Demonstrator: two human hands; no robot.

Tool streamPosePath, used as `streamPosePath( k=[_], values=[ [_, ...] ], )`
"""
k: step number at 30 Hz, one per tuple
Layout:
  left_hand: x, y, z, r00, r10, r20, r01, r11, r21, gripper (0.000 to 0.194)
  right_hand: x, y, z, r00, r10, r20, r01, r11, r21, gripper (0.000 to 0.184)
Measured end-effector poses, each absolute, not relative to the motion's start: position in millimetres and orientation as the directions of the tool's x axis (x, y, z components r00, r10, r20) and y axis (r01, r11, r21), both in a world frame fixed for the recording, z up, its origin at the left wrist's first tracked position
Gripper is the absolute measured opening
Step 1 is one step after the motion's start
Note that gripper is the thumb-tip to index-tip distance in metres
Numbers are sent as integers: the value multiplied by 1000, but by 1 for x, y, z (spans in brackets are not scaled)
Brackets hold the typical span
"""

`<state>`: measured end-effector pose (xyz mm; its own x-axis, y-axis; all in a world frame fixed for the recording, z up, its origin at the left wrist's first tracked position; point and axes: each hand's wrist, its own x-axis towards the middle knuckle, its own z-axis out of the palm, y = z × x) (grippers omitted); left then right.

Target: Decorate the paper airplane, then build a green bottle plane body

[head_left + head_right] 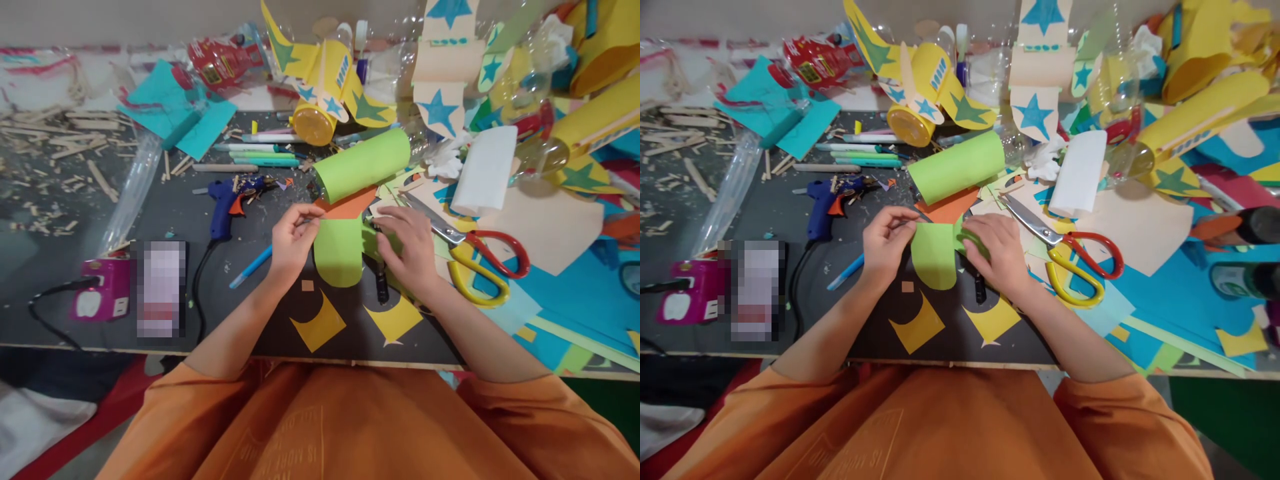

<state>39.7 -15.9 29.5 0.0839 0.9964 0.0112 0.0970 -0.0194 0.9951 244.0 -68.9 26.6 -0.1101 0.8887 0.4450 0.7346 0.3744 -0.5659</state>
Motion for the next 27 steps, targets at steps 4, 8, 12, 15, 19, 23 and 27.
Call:
streamPosePath(
  k=[4,8,12,15,19,23,27],
  values=[
    [42,-21,29,185,983,-8,121,-15,993,18,239,-72,29,-210,905,369,613,416,-672,31],
    [42,-23,32,222,974,-34,118,7,993,17,234,-73,30,-183,931,315,538,363,-761,33],
    [40,-23,36,294,955,-42,48,29,998,15,236,-71,31,-21,955,295,464,270,-844,26],
    [40,-22,35,374,927,-31,-7,36,999,21,237,-70,31,72,972,223,405,176,-897,25],
    [43,-21,33,344,938,-50,12,49,999,20,236,-71,28,92,981,173,316,136,-939,16],
    [44,-19,32,218,968,-122,-3,126,992,20,235,-73,26,-4,959,285,391,264,-882,11],
    [42,-16,31,152,980,-131,14,130,991,33,237,-72,29,-178,907,381,547,413,-728,7]
  ],
)
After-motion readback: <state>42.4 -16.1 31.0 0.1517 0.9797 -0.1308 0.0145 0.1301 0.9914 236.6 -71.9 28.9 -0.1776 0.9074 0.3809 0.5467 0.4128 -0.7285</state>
